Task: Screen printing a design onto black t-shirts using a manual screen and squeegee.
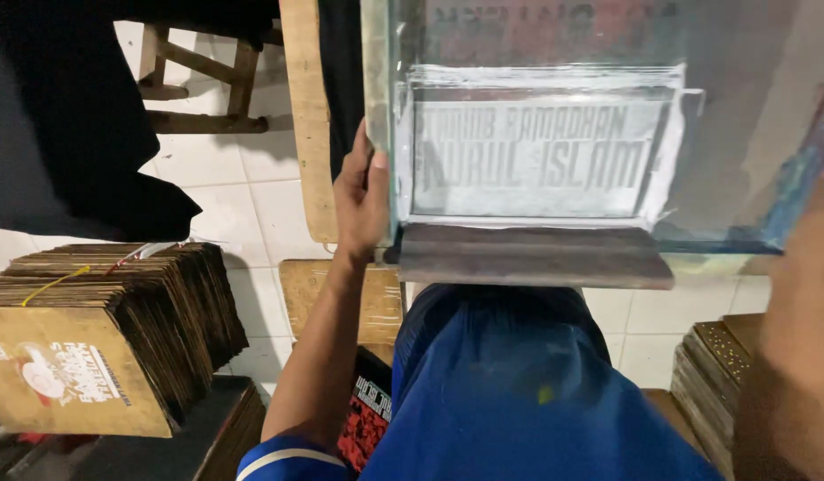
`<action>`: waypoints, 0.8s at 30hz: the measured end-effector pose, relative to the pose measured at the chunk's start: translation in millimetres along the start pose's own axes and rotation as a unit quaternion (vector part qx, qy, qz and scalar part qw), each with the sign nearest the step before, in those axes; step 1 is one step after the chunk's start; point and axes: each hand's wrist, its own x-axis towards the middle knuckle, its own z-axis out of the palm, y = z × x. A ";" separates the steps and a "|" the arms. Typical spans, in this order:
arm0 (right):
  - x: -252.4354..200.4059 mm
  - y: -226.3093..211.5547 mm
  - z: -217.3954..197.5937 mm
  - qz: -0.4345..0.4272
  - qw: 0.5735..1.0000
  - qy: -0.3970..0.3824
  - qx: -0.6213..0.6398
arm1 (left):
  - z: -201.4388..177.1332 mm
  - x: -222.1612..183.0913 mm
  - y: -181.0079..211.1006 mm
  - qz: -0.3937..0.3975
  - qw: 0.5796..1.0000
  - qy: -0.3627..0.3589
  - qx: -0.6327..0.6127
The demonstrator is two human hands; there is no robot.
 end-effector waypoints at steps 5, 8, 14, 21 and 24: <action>21.9 58.7 24.0 -0.033 0.994 0.066 -0.084 | -13.8 2.3 -27.7 -0.027 0.999 0.013 0.029; 14.7 47.1 29.7 0.001 0.996 0.056 -0.068 | -12.0 1.5 -35.6 -0.035 0.997 0.006 0.061; 6.1 35.7 36.7 0.050 0.988 0.080 -0.121 | -11.7 0.3 -44.2 -0.013 0.995 0.004 0.095; 24.2 55.5 27.4 -0.008 0.991 0.080 -0.110 | -9.3 -0.9 -47.2 -0.020 0.993 0.003 0.114; 61.2 92.2 9.9 -0.047 0.990 0.097 -0.086 | -6.5 -1.9 -49.2 -0.023 0.992 -0.002 0.123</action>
